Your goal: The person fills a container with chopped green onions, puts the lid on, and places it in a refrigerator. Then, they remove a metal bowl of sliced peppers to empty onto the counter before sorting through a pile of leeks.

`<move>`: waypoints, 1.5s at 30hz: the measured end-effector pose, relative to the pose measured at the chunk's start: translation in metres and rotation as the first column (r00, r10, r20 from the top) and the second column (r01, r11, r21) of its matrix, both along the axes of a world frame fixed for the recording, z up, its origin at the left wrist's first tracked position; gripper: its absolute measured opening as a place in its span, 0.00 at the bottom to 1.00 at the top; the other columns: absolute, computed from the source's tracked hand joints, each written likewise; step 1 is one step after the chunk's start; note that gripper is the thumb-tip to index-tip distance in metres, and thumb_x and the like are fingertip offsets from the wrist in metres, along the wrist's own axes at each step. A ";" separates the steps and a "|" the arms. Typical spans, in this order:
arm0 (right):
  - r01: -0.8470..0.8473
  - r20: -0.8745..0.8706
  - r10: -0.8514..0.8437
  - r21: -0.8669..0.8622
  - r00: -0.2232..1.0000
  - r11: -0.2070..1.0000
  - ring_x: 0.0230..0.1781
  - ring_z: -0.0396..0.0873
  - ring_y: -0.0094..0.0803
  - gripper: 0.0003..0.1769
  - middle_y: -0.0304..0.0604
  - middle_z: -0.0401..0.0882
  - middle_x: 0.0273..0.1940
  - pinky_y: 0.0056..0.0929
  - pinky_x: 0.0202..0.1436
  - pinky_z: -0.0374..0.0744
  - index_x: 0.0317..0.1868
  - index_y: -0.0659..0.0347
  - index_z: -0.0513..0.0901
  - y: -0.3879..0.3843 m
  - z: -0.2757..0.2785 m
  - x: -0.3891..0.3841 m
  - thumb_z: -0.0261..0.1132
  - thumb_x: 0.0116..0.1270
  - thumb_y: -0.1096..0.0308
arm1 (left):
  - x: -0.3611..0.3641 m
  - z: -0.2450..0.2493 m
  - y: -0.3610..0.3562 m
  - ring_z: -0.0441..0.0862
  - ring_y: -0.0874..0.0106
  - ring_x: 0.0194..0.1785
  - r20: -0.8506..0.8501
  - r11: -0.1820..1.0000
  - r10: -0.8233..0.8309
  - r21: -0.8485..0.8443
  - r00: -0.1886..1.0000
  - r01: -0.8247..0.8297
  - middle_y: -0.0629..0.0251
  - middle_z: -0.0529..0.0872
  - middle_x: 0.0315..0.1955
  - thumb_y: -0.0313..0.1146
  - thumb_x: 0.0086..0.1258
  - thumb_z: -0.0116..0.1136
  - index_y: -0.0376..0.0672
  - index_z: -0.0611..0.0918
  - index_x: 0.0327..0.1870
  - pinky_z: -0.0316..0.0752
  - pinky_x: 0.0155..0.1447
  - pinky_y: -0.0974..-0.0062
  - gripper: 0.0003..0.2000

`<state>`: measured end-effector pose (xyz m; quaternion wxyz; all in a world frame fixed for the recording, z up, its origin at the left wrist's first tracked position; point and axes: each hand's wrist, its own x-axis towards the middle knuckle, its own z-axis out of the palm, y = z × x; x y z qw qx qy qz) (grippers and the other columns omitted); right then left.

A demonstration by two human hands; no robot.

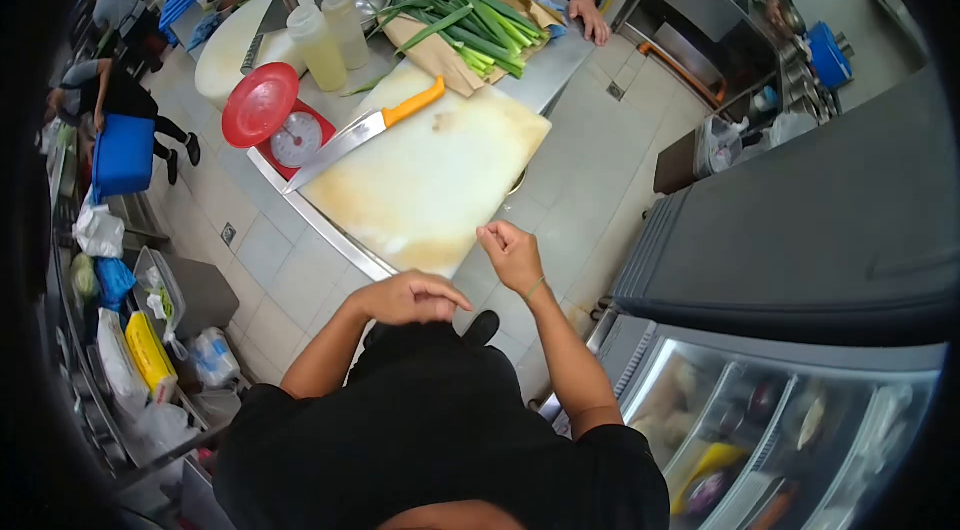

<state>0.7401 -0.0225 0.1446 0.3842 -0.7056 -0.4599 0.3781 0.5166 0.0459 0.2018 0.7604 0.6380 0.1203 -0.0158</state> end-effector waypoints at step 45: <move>-0.846 -0.560 0.826 0.408 0.065 0.344 0.44 0.82 0.27 0.21 0.44 0.83 0.42 0.24 0.52 0.79 0.57 0.67 0.74 0.328 0.093 0.197 0.51 0.78 0.56 | 0.233 0.100 0.266 0.83 0.68 0.47 0.385 0.050 0.922 -0.246 -0.050 -0.968 0.55 0.84 0.47 0.32 0.78 0.46 0.35 0.73 0.58 0.78 0.55 0.71 0.14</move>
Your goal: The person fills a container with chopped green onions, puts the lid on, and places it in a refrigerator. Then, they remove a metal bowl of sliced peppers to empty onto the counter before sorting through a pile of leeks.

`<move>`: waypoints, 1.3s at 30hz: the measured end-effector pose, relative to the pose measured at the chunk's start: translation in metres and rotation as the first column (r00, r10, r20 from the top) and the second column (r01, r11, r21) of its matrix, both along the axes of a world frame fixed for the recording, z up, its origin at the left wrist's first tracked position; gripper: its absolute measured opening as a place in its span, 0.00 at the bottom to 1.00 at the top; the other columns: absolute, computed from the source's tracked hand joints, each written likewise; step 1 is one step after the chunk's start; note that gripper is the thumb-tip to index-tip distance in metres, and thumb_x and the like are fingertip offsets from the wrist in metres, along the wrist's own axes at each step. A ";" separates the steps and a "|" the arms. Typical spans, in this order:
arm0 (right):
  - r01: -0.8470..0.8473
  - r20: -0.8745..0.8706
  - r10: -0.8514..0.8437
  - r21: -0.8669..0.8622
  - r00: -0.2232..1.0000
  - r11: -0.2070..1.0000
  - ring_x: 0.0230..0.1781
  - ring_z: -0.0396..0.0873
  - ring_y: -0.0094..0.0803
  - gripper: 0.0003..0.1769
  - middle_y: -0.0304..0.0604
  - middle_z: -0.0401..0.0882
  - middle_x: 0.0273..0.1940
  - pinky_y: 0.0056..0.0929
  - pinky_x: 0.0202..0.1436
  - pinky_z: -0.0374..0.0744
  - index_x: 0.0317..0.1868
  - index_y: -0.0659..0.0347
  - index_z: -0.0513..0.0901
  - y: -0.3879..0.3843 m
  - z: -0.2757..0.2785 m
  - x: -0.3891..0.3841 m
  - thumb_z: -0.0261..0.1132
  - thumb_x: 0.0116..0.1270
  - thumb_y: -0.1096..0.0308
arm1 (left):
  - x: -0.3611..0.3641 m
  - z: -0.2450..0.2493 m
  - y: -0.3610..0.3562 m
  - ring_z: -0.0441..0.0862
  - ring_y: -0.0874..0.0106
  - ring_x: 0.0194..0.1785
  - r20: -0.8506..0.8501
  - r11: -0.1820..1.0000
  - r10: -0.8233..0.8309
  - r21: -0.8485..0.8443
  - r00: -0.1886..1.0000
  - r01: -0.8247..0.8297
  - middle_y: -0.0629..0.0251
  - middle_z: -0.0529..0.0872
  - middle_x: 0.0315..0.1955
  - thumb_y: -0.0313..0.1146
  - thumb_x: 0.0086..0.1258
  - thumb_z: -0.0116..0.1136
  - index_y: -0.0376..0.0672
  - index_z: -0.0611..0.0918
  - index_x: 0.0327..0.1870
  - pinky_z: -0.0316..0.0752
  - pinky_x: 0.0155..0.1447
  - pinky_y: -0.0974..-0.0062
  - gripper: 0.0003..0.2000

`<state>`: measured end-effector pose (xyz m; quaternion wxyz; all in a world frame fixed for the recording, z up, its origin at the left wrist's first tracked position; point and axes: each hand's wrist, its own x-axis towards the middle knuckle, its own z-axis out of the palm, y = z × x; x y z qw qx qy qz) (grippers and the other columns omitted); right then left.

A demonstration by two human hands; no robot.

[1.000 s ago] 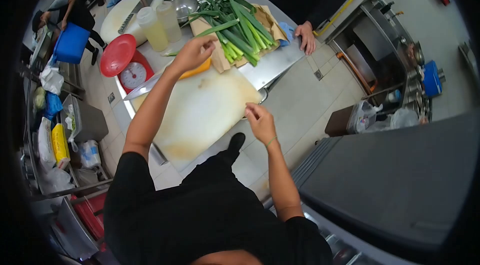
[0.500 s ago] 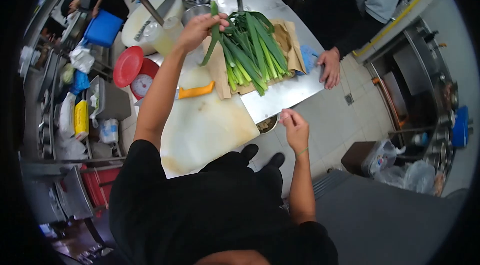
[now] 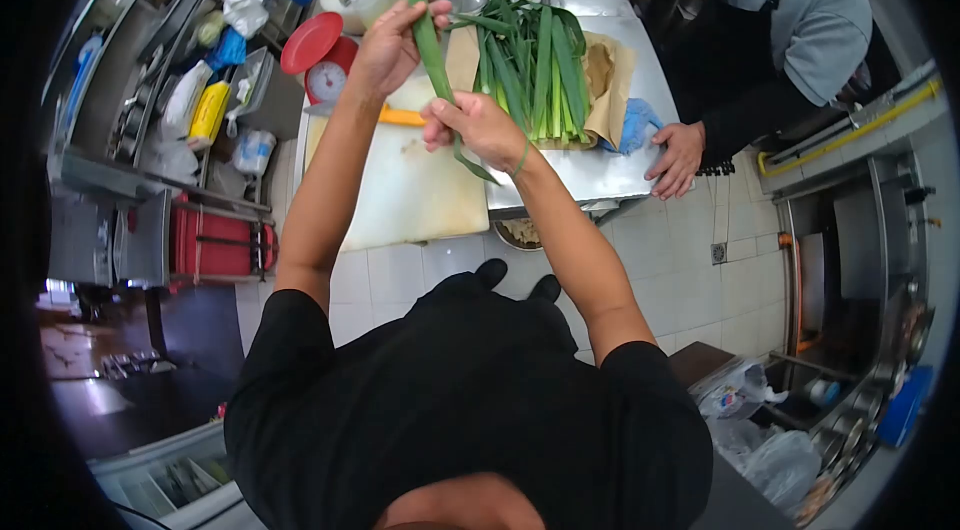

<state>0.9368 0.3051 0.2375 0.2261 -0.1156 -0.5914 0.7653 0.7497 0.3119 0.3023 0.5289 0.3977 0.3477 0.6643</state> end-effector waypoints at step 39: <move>0.950 0.192 -0.947 0.133 0.256 0.283 0.31 0.72 0.16 0.09 0.32 0.78 0.30 0.22 0.33 0.75 0.45 0.62 0.80 -0.105 -0.105 0.212 0.64 0.67 0.70 | 0.251 -0.135 -0.074 0.60 0.58 0.70 -0.646 0.885 -0.345 0.018 0.681 0.466 0.46 0.60 0.70 0.36 0.77 0.43 0.37 0.68 0.54 0.54 0.72 0.60 0.13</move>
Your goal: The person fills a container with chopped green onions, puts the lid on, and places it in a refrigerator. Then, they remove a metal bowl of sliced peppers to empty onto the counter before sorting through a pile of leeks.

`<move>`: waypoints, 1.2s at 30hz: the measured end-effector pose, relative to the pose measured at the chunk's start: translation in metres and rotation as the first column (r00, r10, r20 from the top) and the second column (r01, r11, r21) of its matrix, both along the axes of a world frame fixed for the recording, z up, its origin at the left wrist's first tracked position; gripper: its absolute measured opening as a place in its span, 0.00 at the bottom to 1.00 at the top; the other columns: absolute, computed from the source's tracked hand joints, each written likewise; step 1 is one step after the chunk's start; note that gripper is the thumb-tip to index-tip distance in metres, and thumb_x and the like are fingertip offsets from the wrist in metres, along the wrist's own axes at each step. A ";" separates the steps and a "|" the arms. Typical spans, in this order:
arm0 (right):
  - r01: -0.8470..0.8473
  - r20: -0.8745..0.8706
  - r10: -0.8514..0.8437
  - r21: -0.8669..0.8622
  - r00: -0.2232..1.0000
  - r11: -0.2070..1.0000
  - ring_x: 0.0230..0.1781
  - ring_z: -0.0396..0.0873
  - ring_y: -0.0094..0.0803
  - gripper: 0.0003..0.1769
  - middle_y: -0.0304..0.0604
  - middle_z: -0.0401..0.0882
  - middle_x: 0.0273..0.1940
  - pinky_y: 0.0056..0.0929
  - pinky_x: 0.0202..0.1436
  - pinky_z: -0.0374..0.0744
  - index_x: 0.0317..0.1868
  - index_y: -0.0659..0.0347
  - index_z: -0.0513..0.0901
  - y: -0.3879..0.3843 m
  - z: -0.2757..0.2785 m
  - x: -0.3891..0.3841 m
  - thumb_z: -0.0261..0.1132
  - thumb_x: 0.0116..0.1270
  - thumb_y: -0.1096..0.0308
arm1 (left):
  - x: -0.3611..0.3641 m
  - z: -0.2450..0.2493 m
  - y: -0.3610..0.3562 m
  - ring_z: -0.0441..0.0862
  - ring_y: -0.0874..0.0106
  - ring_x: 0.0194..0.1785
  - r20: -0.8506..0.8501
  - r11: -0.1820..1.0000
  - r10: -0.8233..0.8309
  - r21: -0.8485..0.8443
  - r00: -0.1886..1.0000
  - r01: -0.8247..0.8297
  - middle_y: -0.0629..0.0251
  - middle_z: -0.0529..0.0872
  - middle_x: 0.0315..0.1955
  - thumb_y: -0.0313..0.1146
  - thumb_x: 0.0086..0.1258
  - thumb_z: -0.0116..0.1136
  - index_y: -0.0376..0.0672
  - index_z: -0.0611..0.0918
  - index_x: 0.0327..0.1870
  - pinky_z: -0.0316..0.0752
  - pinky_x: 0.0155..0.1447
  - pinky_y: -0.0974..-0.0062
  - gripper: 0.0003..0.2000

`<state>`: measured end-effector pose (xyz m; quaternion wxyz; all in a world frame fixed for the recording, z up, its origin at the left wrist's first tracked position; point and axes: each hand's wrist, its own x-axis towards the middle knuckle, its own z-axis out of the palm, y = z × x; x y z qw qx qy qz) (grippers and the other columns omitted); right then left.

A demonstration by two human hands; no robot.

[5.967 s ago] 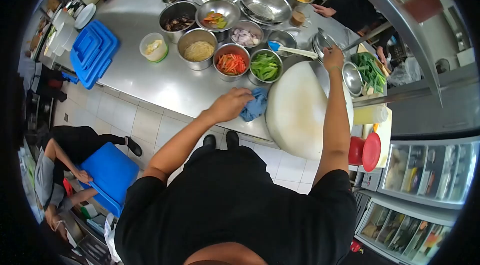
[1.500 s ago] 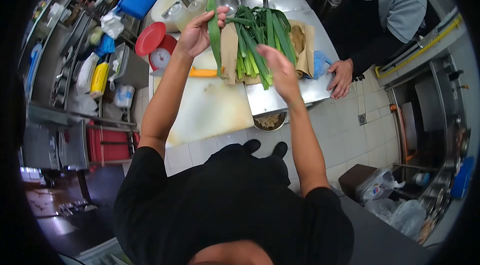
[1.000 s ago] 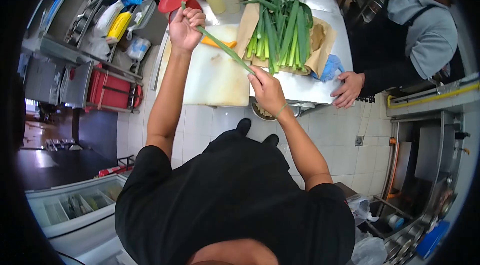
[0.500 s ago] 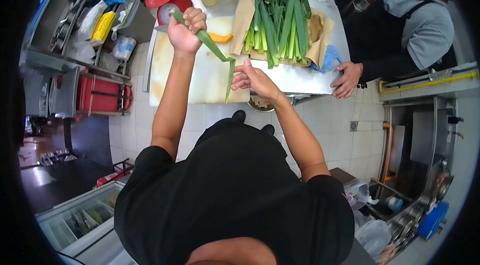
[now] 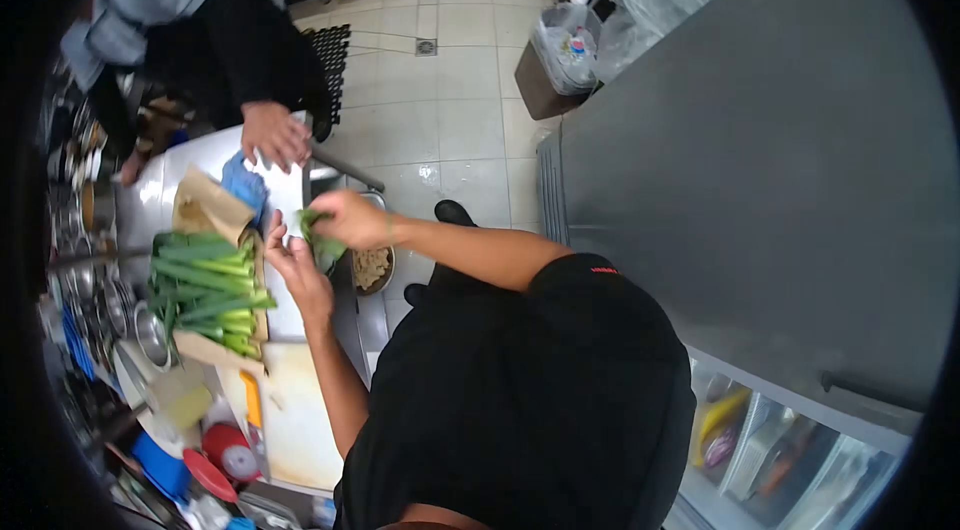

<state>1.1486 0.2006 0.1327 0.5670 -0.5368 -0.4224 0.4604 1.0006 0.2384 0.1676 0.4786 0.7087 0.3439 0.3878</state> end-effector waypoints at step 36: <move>0.137 -0.146 0.082 0.986 0.986 0.099 0.29 0.67 0.21 0.16 0.32 0.75 0.37 0.16 0.33 0.63 0.44 0.54 0.81 0.013 0.255 0.217 0.64 0.67 0.50 | 0.066 0.289 -0.036 0.64 0.84 0.21 0.522 0.066 0.189 0.839 0.832 -0.541 0.78 0.70 0.20 0.50 0.75 0.49 0.57 0.77 0.32 0.55 0.22 0.90 0.13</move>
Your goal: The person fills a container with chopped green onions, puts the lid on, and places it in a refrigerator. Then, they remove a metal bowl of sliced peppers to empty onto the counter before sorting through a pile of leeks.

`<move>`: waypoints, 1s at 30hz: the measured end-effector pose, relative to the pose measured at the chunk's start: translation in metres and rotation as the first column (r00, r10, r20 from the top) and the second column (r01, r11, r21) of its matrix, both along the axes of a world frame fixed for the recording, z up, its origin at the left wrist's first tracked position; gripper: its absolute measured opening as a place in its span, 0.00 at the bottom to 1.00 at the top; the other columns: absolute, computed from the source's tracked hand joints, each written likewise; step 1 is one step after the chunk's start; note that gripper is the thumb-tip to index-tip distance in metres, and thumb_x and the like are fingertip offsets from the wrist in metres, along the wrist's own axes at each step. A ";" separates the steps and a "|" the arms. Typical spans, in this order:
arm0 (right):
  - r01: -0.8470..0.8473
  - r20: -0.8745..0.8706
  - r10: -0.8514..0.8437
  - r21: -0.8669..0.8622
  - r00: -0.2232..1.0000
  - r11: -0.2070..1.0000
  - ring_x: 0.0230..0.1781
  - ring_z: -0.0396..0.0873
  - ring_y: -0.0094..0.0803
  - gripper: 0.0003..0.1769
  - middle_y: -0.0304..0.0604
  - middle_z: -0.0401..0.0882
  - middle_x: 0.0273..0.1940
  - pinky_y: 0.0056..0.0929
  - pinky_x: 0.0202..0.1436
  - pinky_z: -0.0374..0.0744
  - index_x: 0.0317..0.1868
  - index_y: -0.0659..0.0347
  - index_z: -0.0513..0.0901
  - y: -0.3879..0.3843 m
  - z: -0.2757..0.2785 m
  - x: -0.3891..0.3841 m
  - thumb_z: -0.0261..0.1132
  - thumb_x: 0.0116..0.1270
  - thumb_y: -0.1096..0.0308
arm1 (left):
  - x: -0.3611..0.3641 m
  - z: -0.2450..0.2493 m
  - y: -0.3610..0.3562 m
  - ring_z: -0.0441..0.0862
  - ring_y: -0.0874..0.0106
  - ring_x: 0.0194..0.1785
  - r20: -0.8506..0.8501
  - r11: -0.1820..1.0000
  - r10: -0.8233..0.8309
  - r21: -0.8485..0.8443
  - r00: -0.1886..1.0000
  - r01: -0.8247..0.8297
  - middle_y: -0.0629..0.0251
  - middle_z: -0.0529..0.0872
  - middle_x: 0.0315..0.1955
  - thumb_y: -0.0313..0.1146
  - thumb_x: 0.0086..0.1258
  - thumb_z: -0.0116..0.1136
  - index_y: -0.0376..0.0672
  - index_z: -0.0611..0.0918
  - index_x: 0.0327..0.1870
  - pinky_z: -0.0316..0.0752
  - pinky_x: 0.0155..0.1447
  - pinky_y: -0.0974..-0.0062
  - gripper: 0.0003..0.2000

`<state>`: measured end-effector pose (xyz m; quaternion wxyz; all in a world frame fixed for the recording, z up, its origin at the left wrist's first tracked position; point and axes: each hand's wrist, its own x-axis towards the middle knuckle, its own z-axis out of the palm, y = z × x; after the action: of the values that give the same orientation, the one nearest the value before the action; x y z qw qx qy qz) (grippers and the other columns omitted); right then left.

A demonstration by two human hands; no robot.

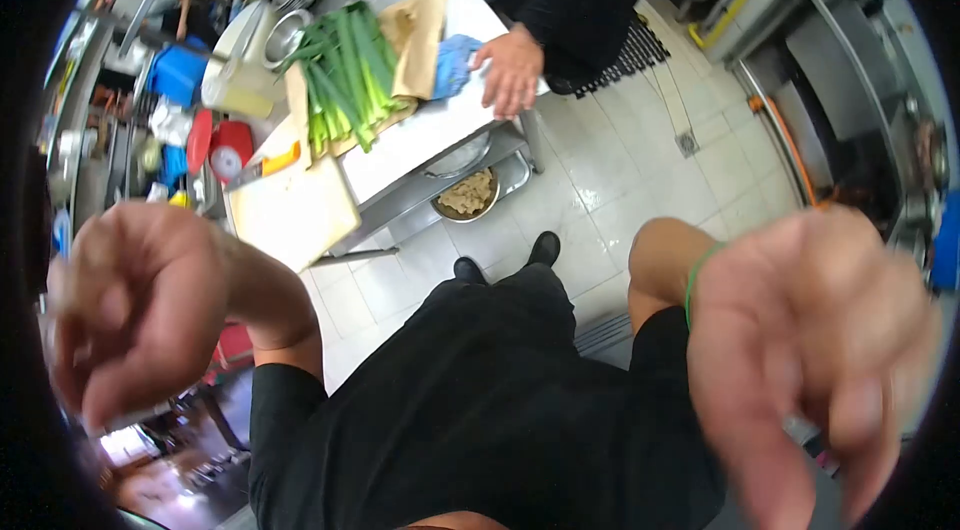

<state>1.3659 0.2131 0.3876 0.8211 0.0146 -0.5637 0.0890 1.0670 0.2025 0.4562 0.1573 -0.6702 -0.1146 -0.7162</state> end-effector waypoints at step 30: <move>-0.191 0.239 0.155 0.133 0.959 0.973 0.23 0.70 0.13 0.07 0.23 0.73 0.24 0.14 0.28 0.68 0.32 0.51 0.82 -0.080 0.073 -0.232 0.60 0.64 0.61 | -0.239 -0.022 -0.230 0.68 0.82 0.27 -0.040 0.846 0.520 0.159 0.853 -0.509 0.73 0.75 0.27 0.40 0.71 0.53 0.51 0.80 0.38 0.60 0.28 0.86 0.06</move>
<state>1.1338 0.1331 0.4604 0.7366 0.1174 -0.6556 0.1176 0.8284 -0.0277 0.4340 0.3957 -0.6305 -0.2319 -0.6262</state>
